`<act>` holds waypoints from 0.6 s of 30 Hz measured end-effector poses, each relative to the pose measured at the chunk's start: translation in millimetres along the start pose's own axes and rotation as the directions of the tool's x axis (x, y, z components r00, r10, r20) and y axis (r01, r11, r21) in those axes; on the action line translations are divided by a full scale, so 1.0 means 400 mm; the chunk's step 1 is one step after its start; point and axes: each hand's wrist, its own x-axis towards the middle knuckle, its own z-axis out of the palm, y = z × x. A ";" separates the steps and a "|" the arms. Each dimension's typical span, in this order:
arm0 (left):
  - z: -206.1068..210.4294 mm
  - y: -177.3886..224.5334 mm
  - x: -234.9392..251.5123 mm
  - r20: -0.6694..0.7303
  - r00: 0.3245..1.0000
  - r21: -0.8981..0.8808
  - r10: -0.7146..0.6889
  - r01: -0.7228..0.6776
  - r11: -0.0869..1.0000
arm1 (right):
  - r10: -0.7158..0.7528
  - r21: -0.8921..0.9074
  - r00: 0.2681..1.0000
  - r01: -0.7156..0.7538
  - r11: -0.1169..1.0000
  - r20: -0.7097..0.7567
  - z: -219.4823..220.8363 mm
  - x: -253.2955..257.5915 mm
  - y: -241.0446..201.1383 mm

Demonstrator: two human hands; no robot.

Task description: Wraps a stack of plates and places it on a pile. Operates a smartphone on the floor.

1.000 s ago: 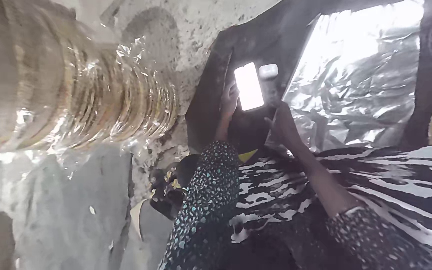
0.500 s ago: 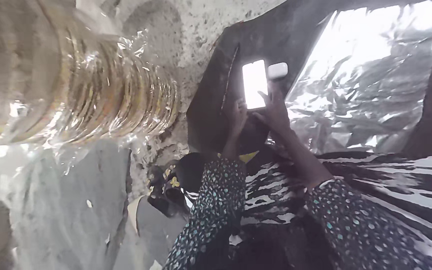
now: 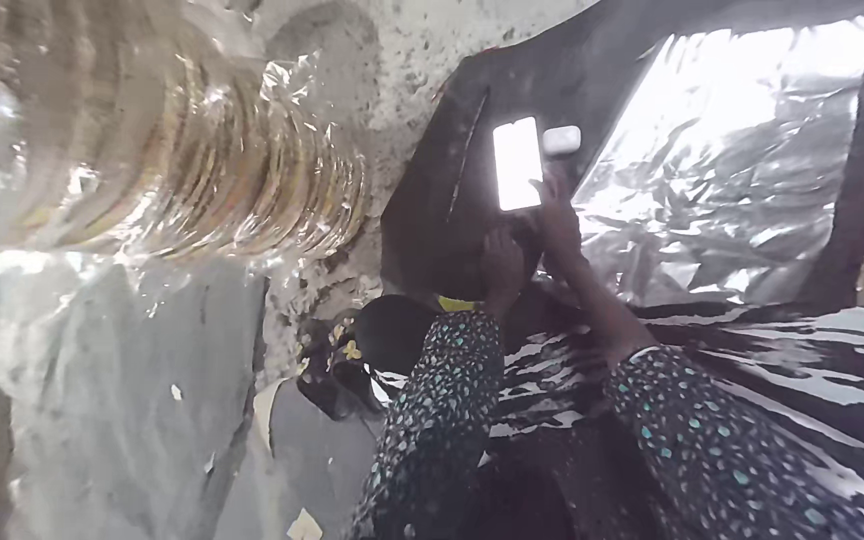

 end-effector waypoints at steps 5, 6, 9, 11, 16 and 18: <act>0.013 0.014 -0.009 -0.011 0.998 0.069 -0.067 0.067 0.995 | -0.066 0.005 0.996 0.067 0.998 -0.065 0.013 -0.005 0.018; 0.011 0.013 -0.007 0.003 0.998 0.073 -0.062 0.061 0.995 | -0.104 0.000 0.991 0.105 0.994 -0.079 0.016 -0.004 0.022; 0.008 0.003 -0.007 -0.042 0.999 0.015 0.006 -0.006 1.000 | -0.220 0.017 0.968 0.224 0.974 -0.119 0.019 0.008 0.036; 0.004 0.011 0.000 -0.044 0.999 0.024 0.010 -0.009 1.000 | -0.236 0.028 0.961 0.242 0.970 -0.145 0.014 0.035 0.033; -0.075 0.074 -0.011 0.187 0.968 -0.028 -0.167 0.176 0.984 | -0.217 -0.130 0.969 0.201 0.971 -0.122 -0.008 0.140 -0.020; -0.059 0.064 -0.006 0.154 0.973 0.000 -0.172 0.174 0.985 | -0.178 -0.215 0.981 0.158 0.964 -0.079 -0.010 0.185 -0.036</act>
